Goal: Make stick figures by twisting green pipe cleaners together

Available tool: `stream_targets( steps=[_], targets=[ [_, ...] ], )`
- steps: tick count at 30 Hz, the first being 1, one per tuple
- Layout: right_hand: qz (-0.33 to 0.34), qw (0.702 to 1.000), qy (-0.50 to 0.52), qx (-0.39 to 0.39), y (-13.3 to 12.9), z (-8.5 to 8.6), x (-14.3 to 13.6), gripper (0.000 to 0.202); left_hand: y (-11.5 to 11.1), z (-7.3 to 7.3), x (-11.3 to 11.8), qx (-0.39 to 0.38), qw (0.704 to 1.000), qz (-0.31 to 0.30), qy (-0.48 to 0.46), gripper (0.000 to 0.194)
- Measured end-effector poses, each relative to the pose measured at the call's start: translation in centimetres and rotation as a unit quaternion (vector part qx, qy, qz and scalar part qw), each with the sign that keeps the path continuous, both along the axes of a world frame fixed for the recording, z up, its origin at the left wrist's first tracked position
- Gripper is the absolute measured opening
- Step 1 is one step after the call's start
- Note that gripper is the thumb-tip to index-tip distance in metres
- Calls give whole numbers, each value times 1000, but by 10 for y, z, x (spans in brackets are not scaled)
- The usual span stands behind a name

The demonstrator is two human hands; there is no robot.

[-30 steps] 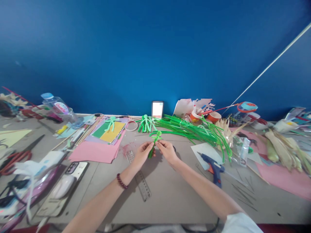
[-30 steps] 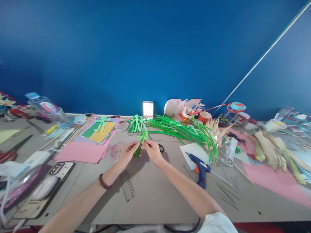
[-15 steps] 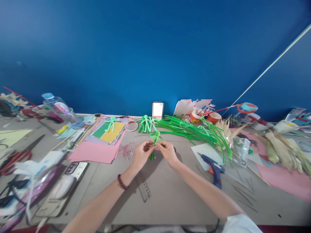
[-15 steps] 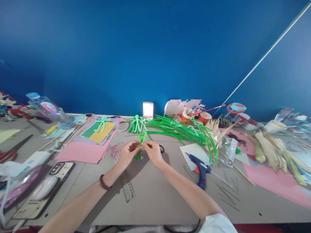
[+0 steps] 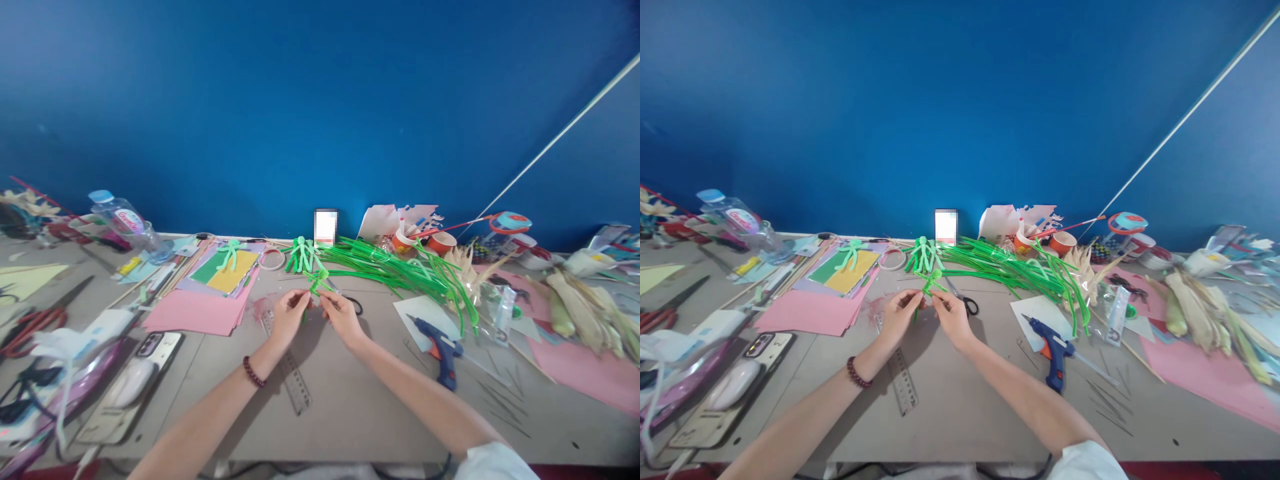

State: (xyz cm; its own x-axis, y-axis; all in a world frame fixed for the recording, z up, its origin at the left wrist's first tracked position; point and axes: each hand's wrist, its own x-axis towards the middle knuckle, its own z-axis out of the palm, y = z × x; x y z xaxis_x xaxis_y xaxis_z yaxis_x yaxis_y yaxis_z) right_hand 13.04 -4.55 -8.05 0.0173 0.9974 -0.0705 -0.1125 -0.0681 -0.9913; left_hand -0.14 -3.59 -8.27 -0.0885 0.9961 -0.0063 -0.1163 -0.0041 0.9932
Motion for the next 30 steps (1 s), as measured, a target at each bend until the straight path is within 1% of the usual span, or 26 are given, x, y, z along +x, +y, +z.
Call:
stream_targets(
  steps=[3, 5, 8, 11, 14, 19, 20, 22, 26, 27, 30],
  targets=[
    [4, 999, 24, -39, 1, -1, 0, 37, 0, 4, 4, -53, 992, -33, -106, 24],
    [0, 997, 41, -59, 4, -3, 0, 40, 0, 6, 5, -83, 984, -62, -146, 24],
    [-24, 997, 50, -56, 9, -9, 3, 37, 0, 6, 5, -140, 969, -92, -183, 21],
    [-35, 998, 47, -38, 14, -12, 6, 36, 2, 3, 4, -186, 950, -118, -223, 18],
    [-25, 998, 38, -36, 14, -12, 7, 33, 2, 1, 3, -198, 937, -156, -242, 18],
    [9, 999, 24, -19, 13, -11, 8, 27, -1, 3, 1, -187, 928, -215, -239, 16],
    [16, 1000, 20, -14, 13, -10, 9, 26, -1, 3, 0, -182, 929, -219, -237, 16],
    [23, 1000, 6, 9, 13, -8, 9, 23, 0, 4, -2, -177, 933, -208, -236, 17],
    [11, 995, -22, 96, 12, -2, 9, 18, 5, 4, -4, -166, 944, -177, -225, 18],
    [15, 994, -20, 106, 11, -1, 8, 18, 6, 4, -4, -160, 948, -173, -216, 20],
    [32, 996, -12, 83, 10, 1, 8, 18, 6, 2, -2, -119, 966, -157, -170, 23]
  ],
)
